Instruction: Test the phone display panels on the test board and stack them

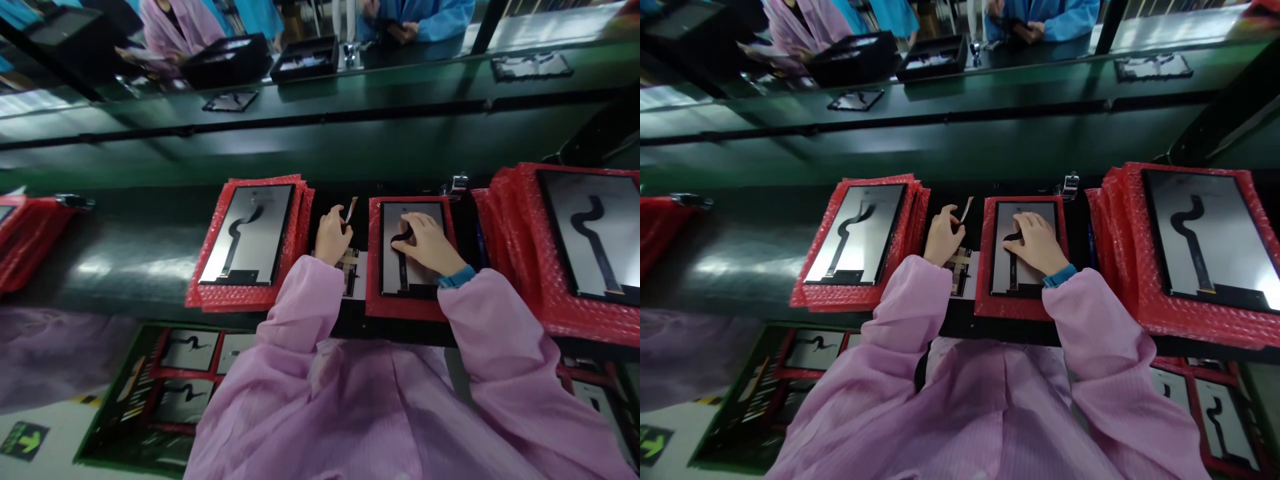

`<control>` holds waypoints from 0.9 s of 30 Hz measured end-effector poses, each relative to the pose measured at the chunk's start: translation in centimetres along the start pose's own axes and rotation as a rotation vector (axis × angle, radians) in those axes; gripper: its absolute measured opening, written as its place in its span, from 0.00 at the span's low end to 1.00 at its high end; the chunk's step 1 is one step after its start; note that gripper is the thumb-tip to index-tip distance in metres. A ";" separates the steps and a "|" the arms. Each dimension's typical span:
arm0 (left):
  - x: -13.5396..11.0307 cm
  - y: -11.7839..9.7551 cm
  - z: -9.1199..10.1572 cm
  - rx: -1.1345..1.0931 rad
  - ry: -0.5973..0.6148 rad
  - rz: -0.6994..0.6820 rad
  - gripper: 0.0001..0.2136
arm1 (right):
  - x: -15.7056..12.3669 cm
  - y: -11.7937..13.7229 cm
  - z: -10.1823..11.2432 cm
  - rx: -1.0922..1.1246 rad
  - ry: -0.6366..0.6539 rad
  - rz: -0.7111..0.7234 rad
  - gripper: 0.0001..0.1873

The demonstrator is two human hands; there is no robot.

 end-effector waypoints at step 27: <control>0.9 0.3 0.4 -0.932 -0.054 -0.076 0.24 | -0.5 0.6 -0.9 0.726 -0.163 -0.059 0.49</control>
Point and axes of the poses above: each hand's wrist, its own x-axis towards the middle knuckle, its own z-axis out of the back of the hand, y = z × x, the point moved 9 cm from there along x, towards the middle knuckle, and after that the axes turned 4 degrees about y, right-handed, at the moved point
